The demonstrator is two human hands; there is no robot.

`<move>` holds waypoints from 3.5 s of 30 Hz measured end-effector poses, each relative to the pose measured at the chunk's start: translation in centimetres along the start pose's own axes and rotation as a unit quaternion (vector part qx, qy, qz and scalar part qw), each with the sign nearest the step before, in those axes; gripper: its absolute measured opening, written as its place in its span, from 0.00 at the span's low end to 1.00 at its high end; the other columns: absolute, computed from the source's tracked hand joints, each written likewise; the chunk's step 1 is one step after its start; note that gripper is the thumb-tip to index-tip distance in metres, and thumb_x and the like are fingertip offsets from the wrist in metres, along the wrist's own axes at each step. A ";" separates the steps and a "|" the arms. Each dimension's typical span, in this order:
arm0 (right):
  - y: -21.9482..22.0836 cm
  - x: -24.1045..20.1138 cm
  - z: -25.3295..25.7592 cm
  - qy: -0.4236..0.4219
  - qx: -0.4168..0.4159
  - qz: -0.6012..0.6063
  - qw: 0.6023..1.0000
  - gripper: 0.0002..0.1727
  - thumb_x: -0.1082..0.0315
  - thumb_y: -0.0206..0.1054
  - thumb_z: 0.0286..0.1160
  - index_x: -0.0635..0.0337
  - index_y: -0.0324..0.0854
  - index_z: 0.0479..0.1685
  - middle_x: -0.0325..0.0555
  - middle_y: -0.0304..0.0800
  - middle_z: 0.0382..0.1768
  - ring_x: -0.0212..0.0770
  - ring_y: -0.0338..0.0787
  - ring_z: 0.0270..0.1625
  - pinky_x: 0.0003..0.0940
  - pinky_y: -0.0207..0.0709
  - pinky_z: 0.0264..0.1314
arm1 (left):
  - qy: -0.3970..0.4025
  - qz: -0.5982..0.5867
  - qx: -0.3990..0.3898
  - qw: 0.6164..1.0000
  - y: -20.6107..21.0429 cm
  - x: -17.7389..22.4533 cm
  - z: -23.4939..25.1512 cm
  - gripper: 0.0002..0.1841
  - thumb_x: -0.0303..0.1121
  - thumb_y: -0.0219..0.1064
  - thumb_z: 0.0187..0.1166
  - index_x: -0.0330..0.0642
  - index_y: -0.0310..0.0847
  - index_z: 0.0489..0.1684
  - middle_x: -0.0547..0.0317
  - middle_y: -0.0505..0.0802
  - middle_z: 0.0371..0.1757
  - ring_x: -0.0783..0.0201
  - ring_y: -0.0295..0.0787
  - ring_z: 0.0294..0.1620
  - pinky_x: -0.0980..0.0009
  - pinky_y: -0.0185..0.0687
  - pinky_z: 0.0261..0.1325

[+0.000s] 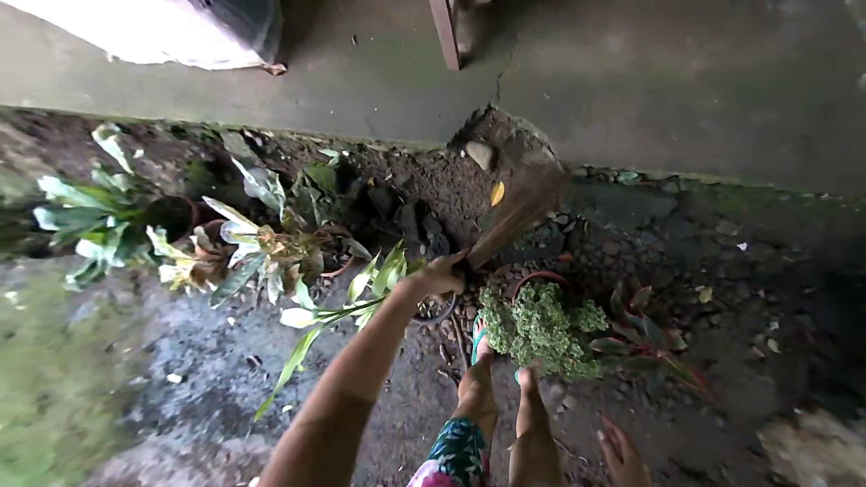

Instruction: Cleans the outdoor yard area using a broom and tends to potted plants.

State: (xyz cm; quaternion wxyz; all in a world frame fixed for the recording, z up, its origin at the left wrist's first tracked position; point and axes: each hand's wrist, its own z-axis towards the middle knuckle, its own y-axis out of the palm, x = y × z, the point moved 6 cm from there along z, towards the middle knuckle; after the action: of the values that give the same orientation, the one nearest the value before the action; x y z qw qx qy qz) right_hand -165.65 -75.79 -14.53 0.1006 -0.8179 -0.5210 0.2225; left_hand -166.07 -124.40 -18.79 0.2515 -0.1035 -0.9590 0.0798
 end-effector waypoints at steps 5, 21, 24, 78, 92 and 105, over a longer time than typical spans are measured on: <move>-0.1 2.2 -0.9 0.011 -0.032 -0.019 0.999 0.27 0.65 0.56 0.91 0.74 0.66 0.83 0.75 0.79 0.73 0.68 0.82 0.74 0.59 0.70 0.81 | 0.069 0.062 -0.044 0.995 -1.4 -4.1 -9.6 0.57 0.26 0.81 0.58 0.61 0.50 0.95 0.40 0.85 0.71 0.47 0.89 0.59 0.43 0.85 0.60; 2.0 5.0 -0.2 0.056 -0.064 0.002 0.996 0.27 0.63 0.57 0.92 0.71 0.68 0.83 0.73 0.79 0.73 0.66 0.82 0.74 0.59 0.73 0.79 | 0.143 0.062 -0.075 0.985 10.1 1.3 -3.0 0.52 0.27 0.78 0.65 0.56 0.52 0.95 0.44 0.78 0.82 0.49 0.82 0.75 0.45 0.77 0.76; 1.8 5.9 -0.8 0.049 -0.068 0.002 0.996 0.27 0.64 0.56 0.92 0.73 0.67 0.82 0.73 0.80 0.71 0.67 0.83 0.72 0.60 0.74 0.77 | 0.115 -0.025 -0.039 0.992 10.6 -3.7 -8.5 0.53 0.28 0.79 0.64 0.50 0.49 0.96 0.42 0.84 0.74 0.52 0.89 0.64 0.50 0.84 0.68; 2.0 4.0 1.1 0.047 -0.060 -0.019 0.997 0.26 0.65 0.57 0.92 0.71 0.69 0.82 0.72 0.81 0.71 0.65 0.84 0.73 0.58 0.73 0.79 | 0.050 -0.137 -0.048 0.988 8.1 -8.4 -12.2 0.56 0.33 0.79 0.54 0.52 0.52 0.94 0.48 0.88 0.65 0.59 0.92 0.52 0.56 0.90 0.55; 1.8 2.7 1.2 0.043 -0.053 0.012 0.998 0.25 0.65 0.56 0.92 0.69 0.69 0.83 0.70 0.79 0.74 0.64 0.82 0.75 0.56 0.72 0.81 | 0.092 -0.041 -0.159 0.982 13.9 -2.3 -6.6 0.56 0.30 0.81 0.58 0.53 0.50 0.95 0.40 0.81 0.77 0.48 0.84 0.71 0.45 0.79 0.73; 2.8 4.0 2.2 0.041 -0.039 0.048 0.997 0.25 0.64 0.58 0.92 0.68 0.70 0.82 0.69 0.82 0.72 0.63 0.85 0.72 0.57 0.74 0.78 | -0.015 -0.208 0.012 0.978 16.8 -2.3 0.3 0.53 0.22 0.77 0.66 0.48 0.45 0.96 0.38 0.82 0.75 0.48 0.89 0.62 0.50 0.87 0.64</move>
State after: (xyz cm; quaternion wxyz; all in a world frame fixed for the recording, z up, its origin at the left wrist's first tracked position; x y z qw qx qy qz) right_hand -163.03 -73.56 -18.63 0.0791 -0.8534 -0.4852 0.1732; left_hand -161.65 -108.77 -23.58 0.2492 0.1030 -0.9622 0.0390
